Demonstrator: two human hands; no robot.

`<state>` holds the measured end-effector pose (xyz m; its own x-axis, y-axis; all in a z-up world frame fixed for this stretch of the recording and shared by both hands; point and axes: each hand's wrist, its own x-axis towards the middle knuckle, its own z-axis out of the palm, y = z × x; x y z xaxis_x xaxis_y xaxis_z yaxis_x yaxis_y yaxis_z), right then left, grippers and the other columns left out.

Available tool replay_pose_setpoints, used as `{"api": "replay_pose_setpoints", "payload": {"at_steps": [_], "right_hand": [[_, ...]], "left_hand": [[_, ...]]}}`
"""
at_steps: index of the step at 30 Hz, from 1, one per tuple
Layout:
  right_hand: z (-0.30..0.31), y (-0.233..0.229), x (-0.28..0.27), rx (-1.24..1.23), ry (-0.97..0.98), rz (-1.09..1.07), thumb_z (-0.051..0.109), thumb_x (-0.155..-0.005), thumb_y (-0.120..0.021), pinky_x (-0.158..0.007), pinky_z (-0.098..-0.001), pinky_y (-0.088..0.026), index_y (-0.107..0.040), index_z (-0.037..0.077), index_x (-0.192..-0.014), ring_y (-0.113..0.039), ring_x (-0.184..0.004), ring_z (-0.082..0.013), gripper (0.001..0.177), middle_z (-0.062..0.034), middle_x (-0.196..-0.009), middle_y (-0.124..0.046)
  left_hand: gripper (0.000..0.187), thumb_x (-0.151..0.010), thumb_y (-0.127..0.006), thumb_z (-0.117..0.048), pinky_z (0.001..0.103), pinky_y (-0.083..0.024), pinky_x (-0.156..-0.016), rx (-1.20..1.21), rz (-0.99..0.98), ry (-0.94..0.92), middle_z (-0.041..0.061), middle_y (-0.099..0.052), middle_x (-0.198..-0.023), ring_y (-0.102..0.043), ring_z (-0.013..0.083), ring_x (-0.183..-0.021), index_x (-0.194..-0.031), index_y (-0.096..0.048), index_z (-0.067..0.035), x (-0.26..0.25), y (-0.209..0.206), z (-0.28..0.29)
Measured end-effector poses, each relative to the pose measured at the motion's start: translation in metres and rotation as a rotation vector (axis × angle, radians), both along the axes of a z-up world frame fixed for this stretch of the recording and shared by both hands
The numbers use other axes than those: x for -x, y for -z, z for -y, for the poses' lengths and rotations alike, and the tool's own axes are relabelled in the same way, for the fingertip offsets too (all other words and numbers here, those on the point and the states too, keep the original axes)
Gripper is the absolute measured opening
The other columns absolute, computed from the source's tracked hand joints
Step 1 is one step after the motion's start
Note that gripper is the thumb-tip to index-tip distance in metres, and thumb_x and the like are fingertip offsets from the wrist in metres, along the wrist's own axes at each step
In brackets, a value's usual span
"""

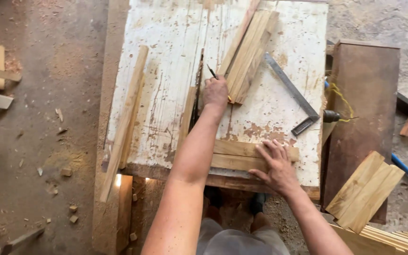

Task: The recorder is measuring and marking small pieces of wood using a pencil and a square on a workbench.

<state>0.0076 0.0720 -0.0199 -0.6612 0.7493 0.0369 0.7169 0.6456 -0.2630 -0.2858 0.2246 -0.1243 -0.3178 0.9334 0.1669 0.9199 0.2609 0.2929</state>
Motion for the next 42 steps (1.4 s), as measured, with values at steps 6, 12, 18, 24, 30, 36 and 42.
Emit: {"api": "replay_pose_setpoints", "payload": {"at_steps": [6,12,18,24,30,36,42], "right_hand": [[0.004,0.039,-0.066,0.067,0.004,-0.034,0.074,-0.078,-0.060,-0.128,-0.0469,-0.012,-0.053,0.032,-0.143,-0.028,-0.149,-0.0267,0.078,-0.0085,-0.156,-0.039],[-0.018,0.027,-0.078,0.053,0.018,-0.051,0.069,-0.079,-0.061,-0.128,-0.0473,-0.015,-0.058,0.029,-0.140,-0.032,-0.150,-0.0235,0.073,-0.0034,-0.154,-0.043],[-0.029,0.041,-0.055,0.055,-0.048,-0.134,0.068,-0.081,-0.064,-0.127,-0.0504,-0.017,-0.060,0.024,-0.141,-0.033,-0.147,-0.0280,0.074,-0.0100,-0.151,-0.043],[-0.007,0.014,-0.078,0.015,-0.046,-0.403,0.065,-0.090,-0.064,-0.129,-0.0485,-0.018,-0.042,0.019,-0.157,-0.027,-0.151,-0.0363,0.084,-0.0179,-0.162,-0.033],[0.021,-0.065,-0.134,-0.371,-0.009,-0.147,0.050,-0.096,-0.072,-0.122,-0.0544,-0.024,-0.050,0.015,-0.150,-0.037,-0.144,-0.0377,0.068,-0.0192,-0.150,-0.041],[0.027,-0.021,-0.146,0.050,-0.241,-0.124,0.022,-0.089,-0.073,-0.103,-0.0436,-0.050,-0.065,0.013,-0.132,-0.061,-0.113,-0.0264,0.045,-0.0075,-0.121,-0.065],[0.034,-0.004,-0.123,-0.009,-0.155,-0.108,0.015,-0.094,-0.073,-0.105,-0.0417,-0.051,-0.066,0.010,-0.133,-0.061,-0.118,-0.0276,0.040,-0.0060,-0.123,-0.065]], "left_hand": [[0.021,-0.091,-0.059,-0.006,0.043,-0.058,-0.085,0.201,0.098,-0.009,0.021,-0.072,-0.104,-0.068,0.0357,-0.102,-0.110,-0.067,-0.002,0.004,-0.048,0.025],[0.029,-0.108,-0.050,-0.017,0.037,-0.056,-0.070,0.053,0.689,-0.164,0.014,-0.075,-0.098,-0.072,0.0239,-0.083,-0.132,-0.063,-0.008,-0.013,-0.110,0.092],[0.042,-0.105,-0.061,-0.021,0.029,-0.059,-0.079,-0.066,1.704,0.039,0.014,-0.074,-0.115,-0.069,0.0154,-0.093,-0.141,-0.060,0.001,-0.040,-0.143,0.166],[0.040,-0.104,-0.061,-0.021,0.030,-0.060,-0.078,0.088,1.666,0.088,0.012,-0.075,-0.116,-0.069,0.0152,-0.095,-0.141,-0.063,-0.003,-0.073,-0.188,0.215],[0.031,-0.101,-0.060,-0.014,0.031,-0.059,-0.097,-0.030,0.565,0.530,0.004,-0.076,-0.124,-0.070,0.0200,-0.115,-0.130,-0.068,-0.023,-0.107,-0.119,0.286],[0.045,-0.087,-0.062,0.005,0.045,-0.054,-0.101,-0.059,0.218,0.751,0.011,-0.071,-0.127,-0.065,0.0293,-0.116,-0.130,-0.066,-0.009,-0.095,-0.116,0.288],[0.043,-0.082,-0.064,0.005,0.050,-0.050,-0.108,-0.223,0.060,0.559,0.007,-0.069,-0.126,-0.058,0.0315,-0.126,-0.121,-0.068,-0.012,-0.100,-0.091,0.295]]}}
